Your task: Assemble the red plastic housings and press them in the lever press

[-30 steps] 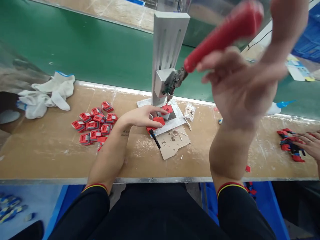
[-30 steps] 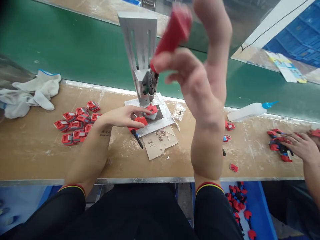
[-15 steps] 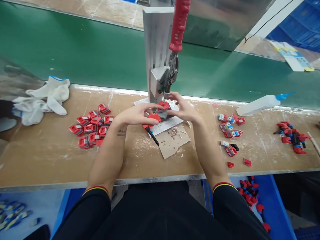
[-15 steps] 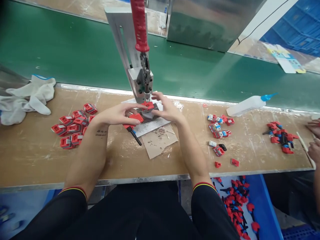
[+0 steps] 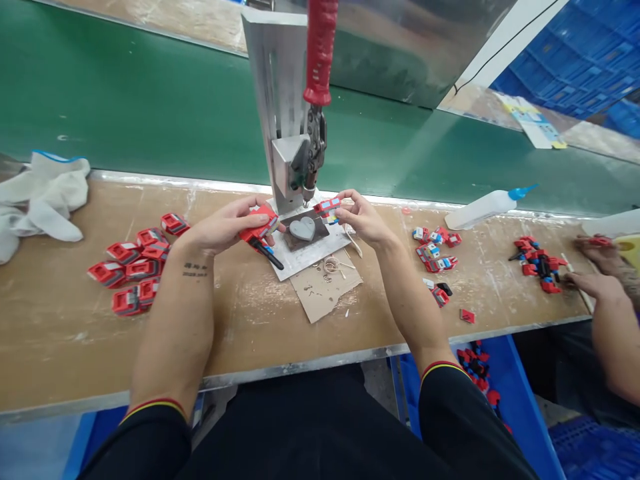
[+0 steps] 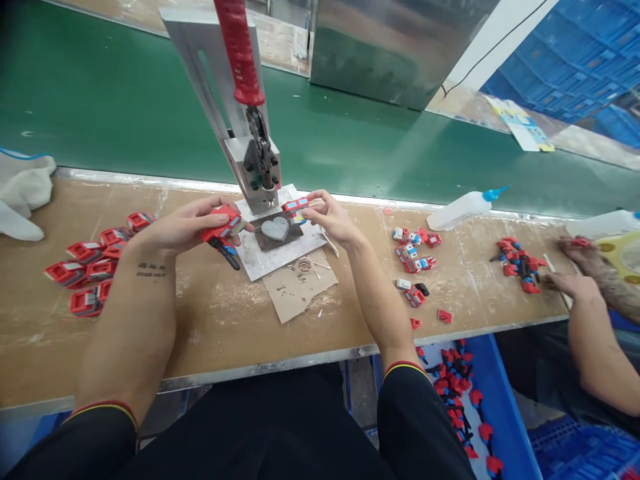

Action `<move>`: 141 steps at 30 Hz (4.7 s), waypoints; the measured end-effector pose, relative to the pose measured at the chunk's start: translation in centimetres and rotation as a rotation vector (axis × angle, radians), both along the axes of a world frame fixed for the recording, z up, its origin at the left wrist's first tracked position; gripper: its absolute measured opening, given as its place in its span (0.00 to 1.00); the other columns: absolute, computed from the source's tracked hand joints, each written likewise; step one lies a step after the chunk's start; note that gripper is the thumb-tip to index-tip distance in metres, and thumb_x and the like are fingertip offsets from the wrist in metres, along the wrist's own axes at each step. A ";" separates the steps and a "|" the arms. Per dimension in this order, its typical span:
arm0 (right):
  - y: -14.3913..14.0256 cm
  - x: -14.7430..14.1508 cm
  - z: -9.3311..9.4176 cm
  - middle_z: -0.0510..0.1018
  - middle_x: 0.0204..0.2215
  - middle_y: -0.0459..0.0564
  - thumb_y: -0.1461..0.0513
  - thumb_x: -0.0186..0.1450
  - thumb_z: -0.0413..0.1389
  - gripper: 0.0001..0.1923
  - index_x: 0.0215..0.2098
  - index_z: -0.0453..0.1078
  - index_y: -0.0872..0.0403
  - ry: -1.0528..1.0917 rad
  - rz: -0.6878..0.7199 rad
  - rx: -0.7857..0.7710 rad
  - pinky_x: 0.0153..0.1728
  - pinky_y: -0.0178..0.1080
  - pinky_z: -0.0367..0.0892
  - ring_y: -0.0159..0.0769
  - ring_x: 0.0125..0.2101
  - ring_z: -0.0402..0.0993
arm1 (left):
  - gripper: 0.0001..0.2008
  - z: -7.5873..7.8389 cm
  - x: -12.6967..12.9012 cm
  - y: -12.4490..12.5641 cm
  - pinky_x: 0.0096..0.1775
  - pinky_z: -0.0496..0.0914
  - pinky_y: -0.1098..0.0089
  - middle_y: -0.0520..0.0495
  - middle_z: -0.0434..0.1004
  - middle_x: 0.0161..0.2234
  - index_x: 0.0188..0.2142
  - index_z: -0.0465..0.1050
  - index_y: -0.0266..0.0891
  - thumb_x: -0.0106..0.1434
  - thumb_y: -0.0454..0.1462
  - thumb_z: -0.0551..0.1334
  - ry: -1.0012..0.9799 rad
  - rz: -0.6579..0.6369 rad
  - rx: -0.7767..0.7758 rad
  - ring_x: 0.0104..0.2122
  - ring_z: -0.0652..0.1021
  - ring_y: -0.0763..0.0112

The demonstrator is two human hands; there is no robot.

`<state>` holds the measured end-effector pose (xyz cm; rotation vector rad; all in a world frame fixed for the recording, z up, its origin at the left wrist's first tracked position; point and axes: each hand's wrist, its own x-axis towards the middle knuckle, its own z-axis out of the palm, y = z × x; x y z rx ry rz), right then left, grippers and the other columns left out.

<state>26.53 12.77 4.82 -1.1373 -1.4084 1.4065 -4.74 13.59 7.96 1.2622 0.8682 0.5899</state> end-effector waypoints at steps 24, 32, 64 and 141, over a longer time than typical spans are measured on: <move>9.0 2.3 6.6 0.74 0.59 0.58 0.55 0.75 0.49 0.20 0.63 0.67 0.48 -0.686 -0.413 0.793 0.54 0.54 0.75 0.49 0.56 0.75 | 0.10 -1.7 3.4 0.1 0.29 0.72 0.69 0.48 0.76 0.33 0.41 0.68 0.39 0.61 0.35 0.65 -0.181 0.107 -0.188 0.26 0.80 0.69; 3.1 -7.8 17.7 0.78 0.54 0.47 0.43 0.73 0.56 0.24 0.63 0.63 0.37 -0.404 -0.250 1.037 0.45 0.43 0.80 0.45 0.54 0.79 | 0.25 -2.5 5.7 -0.3 0.41 0.78 0.66 0.38 0.77 0.59 0.62 0.72 0.40 0.66 0.38 0.64 0.065 0.202 0.177 0.46 0.80 0.62; -7.3 -5.4 6.1 0.77 0.40 0.47 0.69 0.65 0.62 0.14 0.46 0.72 0.47 -0.573 -0.563 1.454 0.40 0.48 0.80 0.40 0.40 0.79 | 0.21 -3.7 6.1 0.2 0.39 0.78 0.64 0.41 0.81 0.43 0.55 0.73 0.34 0.70 0.45 0.62 0.180 0.063 0.320 0.38 0.81 0.63; -13.8 1.9 2.8 0.79 0.40 0.50 0.43 0.77 0.42 0.21 0.47 0.68 0.46 0.004 -0.579 0.666 0.30 0.41 0.73 0.38 0.36 0.79 | 0.18 -0.7 -1.5 -10.0 0.45 0.83 0.62 0.47 0.81 0.52 0.46 0.77 0.48 0.55 0.34 0.73 0.316 0.563 0.432 0.44 0.85 0.62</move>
